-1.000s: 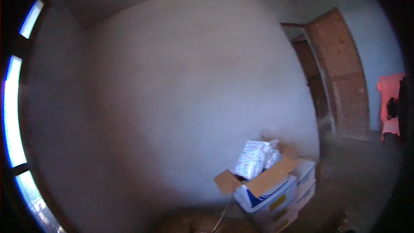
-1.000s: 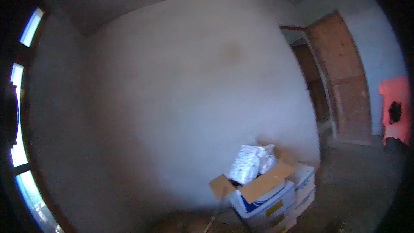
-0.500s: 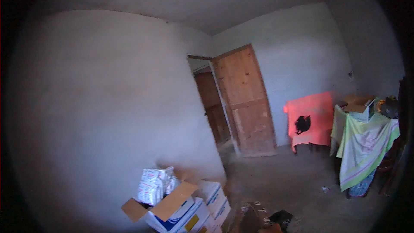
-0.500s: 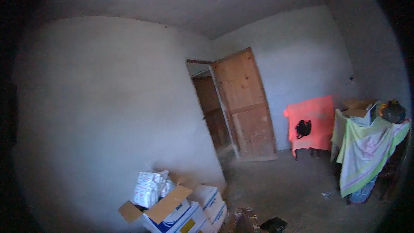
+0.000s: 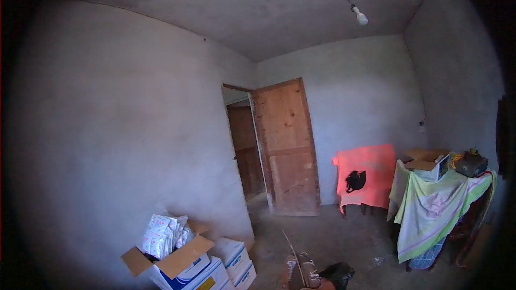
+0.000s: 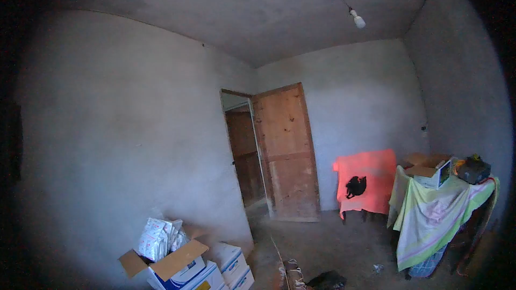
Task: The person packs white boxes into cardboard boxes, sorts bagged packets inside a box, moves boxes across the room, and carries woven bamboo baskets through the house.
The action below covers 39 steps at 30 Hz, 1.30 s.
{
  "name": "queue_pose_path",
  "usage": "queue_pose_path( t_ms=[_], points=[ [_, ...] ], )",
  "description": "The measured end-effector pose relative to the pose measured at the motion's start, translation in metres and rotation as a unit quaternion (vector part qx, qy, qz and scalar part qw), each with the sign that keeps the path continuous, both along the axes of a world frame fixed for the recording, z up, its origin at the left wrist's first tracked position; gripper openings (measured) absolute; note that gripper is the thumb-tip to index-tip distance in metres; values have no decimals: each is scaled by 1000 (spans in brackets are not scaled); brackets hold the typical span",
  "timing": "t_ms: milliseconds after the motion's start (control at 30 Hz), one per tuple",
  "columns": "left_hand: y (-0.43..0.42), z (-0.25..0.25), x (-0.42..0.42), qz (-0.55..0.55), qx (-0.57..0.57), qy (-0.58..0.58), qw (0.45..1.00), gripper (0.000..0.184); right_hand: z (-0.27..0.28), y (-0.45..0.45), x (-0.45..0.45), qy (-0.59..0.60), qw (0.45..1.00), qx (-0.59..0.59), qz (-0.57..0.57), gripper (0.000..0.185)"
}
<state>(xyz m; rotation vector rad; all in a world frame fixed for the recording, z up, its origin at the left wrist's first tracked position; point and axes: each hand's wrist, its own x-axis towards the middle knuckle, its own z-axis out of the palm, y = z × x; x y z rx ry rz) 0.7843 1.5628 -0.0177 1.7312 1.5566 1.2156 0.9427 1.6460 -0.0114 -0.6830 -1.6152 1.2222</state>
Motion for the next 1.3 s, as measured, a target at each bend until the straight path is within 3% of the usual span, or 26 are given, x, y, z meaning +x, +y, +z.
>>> queue_pose_path(
  t_ms=[67, 133, 167, 233, 267, 300, 333, 367, 400, 467, 533, 600, 667, 700, 767, 833, 900, 967, 1000, 1067, 1100, 1133, 1167, 1200, 1267, 1300],
  points=[
    [-1, 0, 4, 1, 0, -7, 1000, 45, 14, -11, 6, 42, 999, 16, 5, 19],
    [-6, -4, 5, 5, -3, -17, 1000, 48, 30, -29, 22, -88, 987, -115, 72, 21],
    [-9, -6, 3, 9, -3, -26, 1000, 49, -4, -5, 17, -102, 983, -124, 88, 21],
    [-20, -13, 1, 14, -4, -47, 999, 52, -97, 49, 7, -268, 962, 9, 39, 27],
    [-26, -16, 0, 17, -2, -59, 998, 53, -105, 43, 8, -288, 955, 5, 66, 27],
    [-31, -19, -2, 19, 2, -71, 997, 54, -109, 40, 6, -308, 924, 225, -23, 30],
    [-37, -22, -5, 22, 6, -83, 996, 56, -103, 31, -2, -295, 844, 437, -101, 33],
    [-44, -24, -6, 25, 12, -95, 995, 57, -62, 12, -17, -265, 937, 225, -38, 36],
    [-51, -26, -6, 25, 18, -106, 994, 58, -29, -7, -31, -238, 971, -6, 20, 38],
    [-59, -31, -6, 20, 40, -131, 990, 61, -66, 9, -56, -152, 984, -64, 65, 35],
    [-62, -48, -14, 23, 61, -141, 988, 64, -27, -18, -78, -167, 968, -157, 103, 39],
    [-56, -93, -26, 25, 72, -105, 992, 77, -43, -18, -94, -148, 971, -134, 130, 40],
    [-73, -77, -43, 60, -69, -66, 994, 88, -11, -52, -128, -87, 962, -230, 119, 43],
    [-84, -71, -51, 75, -77, -85, 991, 88, -20, -55, -139, -107, 956, -238, 130, 43],
    [-98, -59, -75, 68, -114, -5, 991, 87, -36, -50, -166, -172, 959, -91, 205, 44],
    [-117, -40, -85, 60, -88, -22, 994, 89, -32, -57, -174, -157, 954, -94, 239, 42],
    [-130, -44, -97, 52, -63, -39, 996, 90, -44, -56, -192, -215, 937, -117, 250, 38],
    [-136, -51, -115, 10, -72, -215, 974, 80, -42, -73, -208, -238, 928, -150, 242, 34],
    [-142, -53, -128, 15, -71, -215, 974, 80, -38, -81, -217, -241, 927, -175, 229, 33],
    [-164, -60, -162, -19, -12, -72, 997, 57, -53, -80, -229, -207, 937, -168, 224, 32],
    [-181, -74, -181, 101, 78, -6, 992, 33, -68, -78, -230, -173, 947, -166, 216, 32],
    [-216, -45, -208, 216, -186, 100, 953, 26, -89, -63, -226, -176, 945, -171, 217, 32],
    [-252, -48, -236, 320, -146, 163, 922, 23, -112, -39, -220, -212, 945, -157, 194, 30],
    [-289, -56, -259, 479, -101, 285, 824, 27, -126, -24, -217, -247, 943, -144, 170, 27],
    [-370, -60, -303, 644, -78, 350, 676, 61, -110, -18, -202, -230, 936, -179, 195, 36],
    [-402, -46, -312, 698, -180, 325, 612, 72, -118, -4, -194, -248, 936, -168, 187, 41]
  ],
)
